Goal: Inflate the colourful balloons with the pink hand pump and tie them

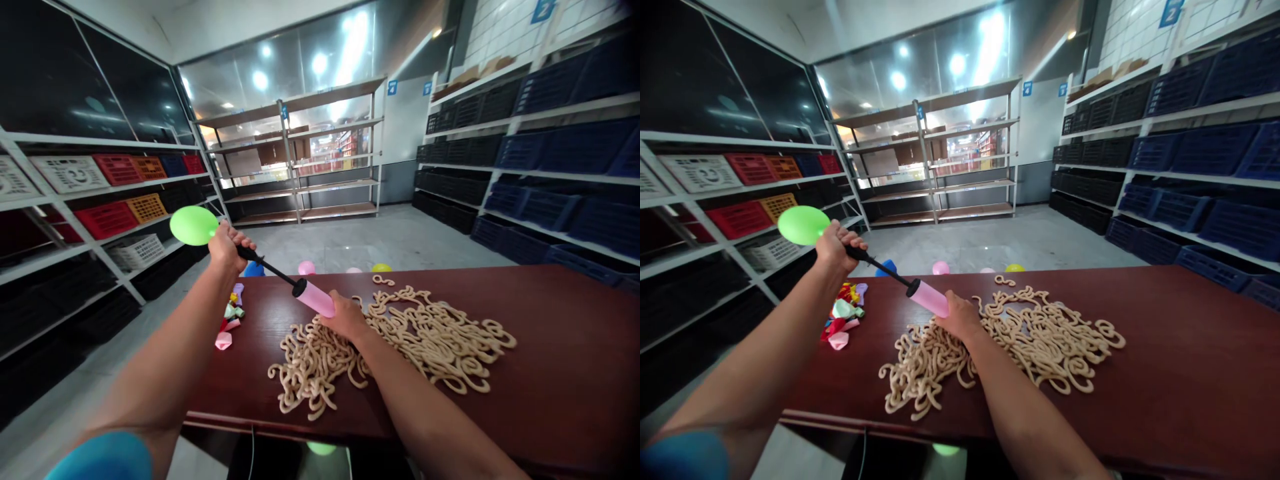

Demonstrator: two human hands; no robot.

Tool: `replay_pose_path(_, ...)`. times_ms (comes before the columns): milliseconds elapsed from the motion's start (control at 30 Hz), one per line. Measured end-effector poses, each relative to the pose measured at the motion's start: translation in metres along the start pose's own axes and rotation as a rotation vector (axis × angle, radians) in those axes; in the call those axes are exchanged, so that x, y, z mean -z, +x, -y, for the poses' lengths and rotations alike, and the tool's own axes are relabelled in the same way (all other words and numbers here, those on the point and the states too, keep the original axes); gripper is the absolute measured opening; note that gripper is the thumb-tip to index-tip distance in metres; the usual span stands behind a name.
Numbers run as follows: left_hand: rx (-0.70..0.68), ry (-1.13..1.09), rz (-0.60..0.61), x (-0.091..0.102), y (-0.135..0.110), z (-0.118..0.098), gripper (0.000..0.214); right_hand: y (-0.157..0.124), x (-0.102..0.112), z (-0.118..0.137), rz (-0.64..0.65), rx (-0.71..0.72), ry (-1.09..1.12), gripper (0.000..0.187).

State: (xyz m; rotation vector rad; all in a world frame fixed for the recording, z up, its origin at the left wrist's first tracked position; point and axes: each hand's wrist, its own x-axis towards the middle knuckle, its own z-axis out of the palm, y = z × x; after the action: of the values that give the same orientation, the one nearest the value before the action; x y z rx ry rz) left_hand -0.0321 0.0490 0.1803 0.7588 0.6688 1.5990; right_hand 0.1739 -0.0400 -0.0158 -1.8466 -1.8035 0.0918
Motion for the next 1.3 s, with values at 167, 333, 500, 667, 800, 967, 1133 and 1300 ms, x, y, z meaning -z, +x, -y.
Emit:
replay_pose_path(167,0.044,-0.020,0.002,0.005,-0.021,0.054,0.041,-0.001,-0.001,0.000,-0.003,0.012,-0.030,0.037)
replay_pose_path(333,0.067,-0.008,0.037,0.001,-0.038,0.089,0.041,-0.003,0.002,0.003,-0.016,0.017,-0.044,0.037)
replay_pose_path(500,0.059,-0.005,0.037,0.003,-0.027,0.060,0.043,-0.003,0.007,0.006,-0.042,0.047,-0.028,0.038)
replay_pose_path(667,-0.006,0.000,-0.022,0.006,-0.004,-0.003,0.039,-0.001,0.008,0.006,-0.028,0.023,-0.011,0.041)
replay_pose_path(800,-0.036,0.030,0.001,0.006,0.005,-0.024,0.038,-0.001,0.002,0.006,-0.022,0.003,-0.002,0.039)
replay_pose_path(967,-0.003,0.020,0.004,0.008,-0.003,0.012,0.039,-0.003,-0.004,0.003,-0.011,0.020,-0.023,0.034)
replay_pose_path(1133,0.084,0.006,0.025,0.005,-0.026,0.073,0.041,-0.003,-0.005,0.000,-0.047,0.056,-0.039,0.036)
replay_pose_path(1300,0.092,-0.005,0.043,0.000,-0.033,0.090,0.043,-0.004,-0.002,0.001,-0.050,0.047,-0.021,0.037)
